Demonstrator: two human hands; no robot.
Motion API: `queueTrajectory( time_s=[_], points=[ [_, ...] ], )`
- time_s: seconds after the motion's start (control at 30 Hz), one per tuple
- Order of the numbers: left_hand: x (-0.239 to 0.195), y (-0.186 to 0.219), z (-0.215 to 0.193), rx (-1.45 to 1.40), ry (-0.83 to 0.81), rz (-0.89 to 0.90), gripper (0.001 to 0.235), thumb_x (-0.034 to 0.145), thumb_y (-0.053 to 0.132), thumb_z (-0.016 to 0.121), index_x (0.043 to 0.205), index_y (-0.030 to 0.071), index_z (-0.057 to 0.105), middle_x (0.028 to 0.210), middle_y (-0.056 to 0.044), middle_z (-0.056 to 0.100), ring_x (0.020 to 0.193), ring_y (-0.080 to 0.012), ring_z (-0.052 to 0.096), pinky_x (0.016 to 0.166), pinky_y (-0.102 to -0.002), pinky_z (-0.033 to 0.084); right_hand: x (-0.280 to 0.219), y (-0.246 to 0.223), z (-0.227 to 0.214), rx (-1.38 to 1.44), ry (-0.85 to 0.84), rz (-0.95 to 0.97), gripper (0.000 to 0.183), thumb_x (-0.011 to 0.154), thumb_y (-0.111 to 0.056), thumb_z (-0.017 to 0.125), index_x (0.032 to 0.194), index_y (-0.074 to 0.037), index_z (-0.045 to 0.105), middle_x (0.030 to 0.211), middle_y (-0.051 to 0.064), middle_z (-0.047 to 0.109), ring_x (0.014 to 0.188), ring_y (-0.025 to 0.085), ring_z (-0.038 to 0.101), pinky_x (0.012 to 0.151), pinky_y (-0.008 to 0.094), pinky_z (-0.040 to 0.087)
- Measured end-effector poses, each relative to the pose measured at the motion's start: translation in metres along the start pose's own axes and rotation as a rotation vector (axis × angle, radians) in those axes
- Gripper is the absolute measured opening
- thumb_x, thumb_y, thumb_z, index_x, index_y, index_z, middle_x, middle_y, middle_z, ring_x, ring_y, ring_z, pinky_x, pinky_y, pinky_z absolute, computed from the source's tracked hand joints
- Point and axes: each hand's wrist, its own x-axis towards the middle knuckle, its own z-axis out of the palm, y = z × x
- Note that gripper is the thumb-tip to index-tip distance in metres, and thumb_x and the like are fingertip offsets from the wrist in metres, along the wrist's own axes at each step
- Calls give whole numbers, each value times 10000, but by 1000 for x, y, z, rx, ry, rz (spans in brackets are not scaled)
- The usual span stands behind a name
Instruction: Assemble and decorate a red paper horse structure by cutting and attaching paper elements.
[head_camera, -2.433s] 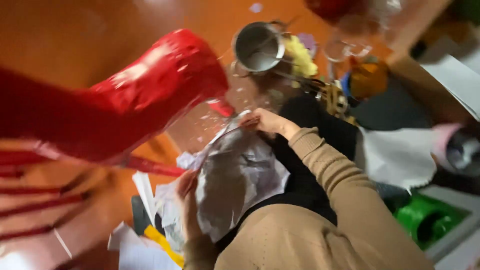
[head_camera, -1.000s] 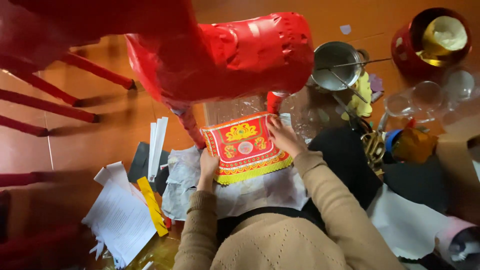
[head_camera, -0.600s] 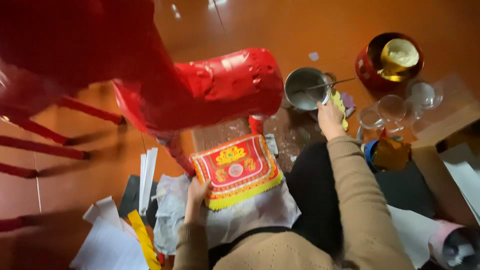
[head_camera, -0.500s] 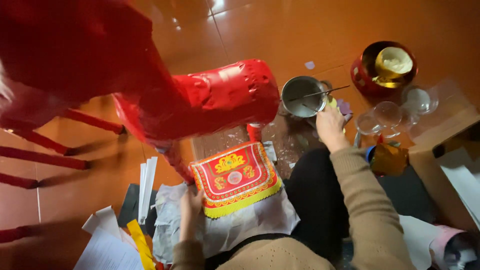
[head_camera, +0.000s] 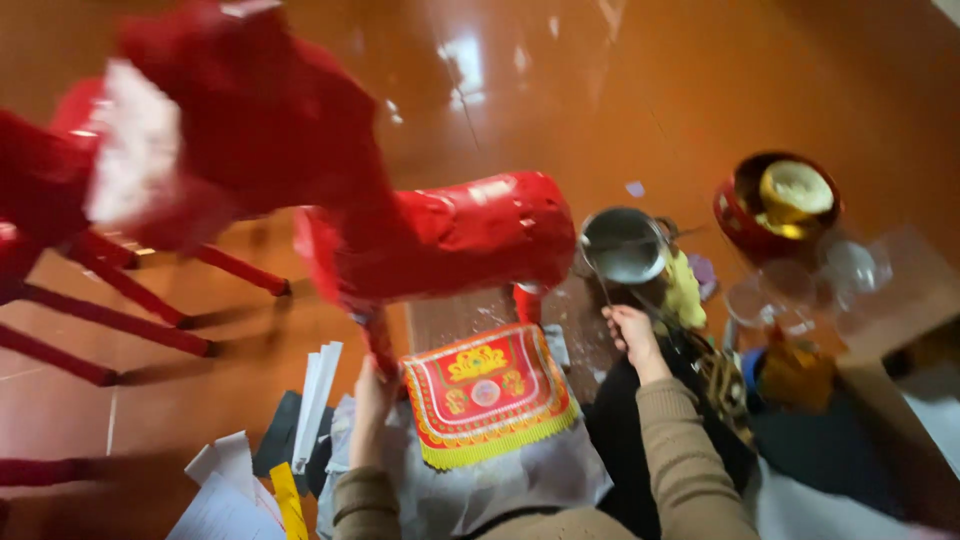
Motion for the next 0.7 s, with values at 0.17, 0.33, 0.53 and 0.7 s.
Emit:
queueTrajectory(
  time_s=[0.17,0.33,0.53,0.7],
  points=[
    [-2,-3,3,166,98,107,322,767,393,650,945,173,496,719,-122,697,692,-421,642,611,-488,439,-28,-33,23,141,34,-103,262,924,-145,485,1104,-81,665,639,25,521,383,39,308,322,193,124],
    [-27,12,4,-27,213,144,142,827,251,647,871,159,548,756,-112,729,680,-316,680,618,-429,455,-141,-148,53,259,0,-517,207,1073,-158,405,1121,-73,587,655,54,466,415,128,315,362,258,175],
    [-13,-7,7,33,110,140,307,740,297,728,895,143,512,823,-120,731,766,-377,674,662,-449,462,-248,-206,126,40,-285,-737,178,968,-74,481,1056,-29,630,683,27,576,504,76,437,414,187,287],
    [-18,-1,6,22,52,71,290,817,336,641,938,136,468,899,-149,720,822,-400,666,696,-472,458,-288,-227,189,-36,-387,-1027,182,934,-83,556,1077,-21,651,700,33,610,545,95,535,516,212,441]
  ],
)
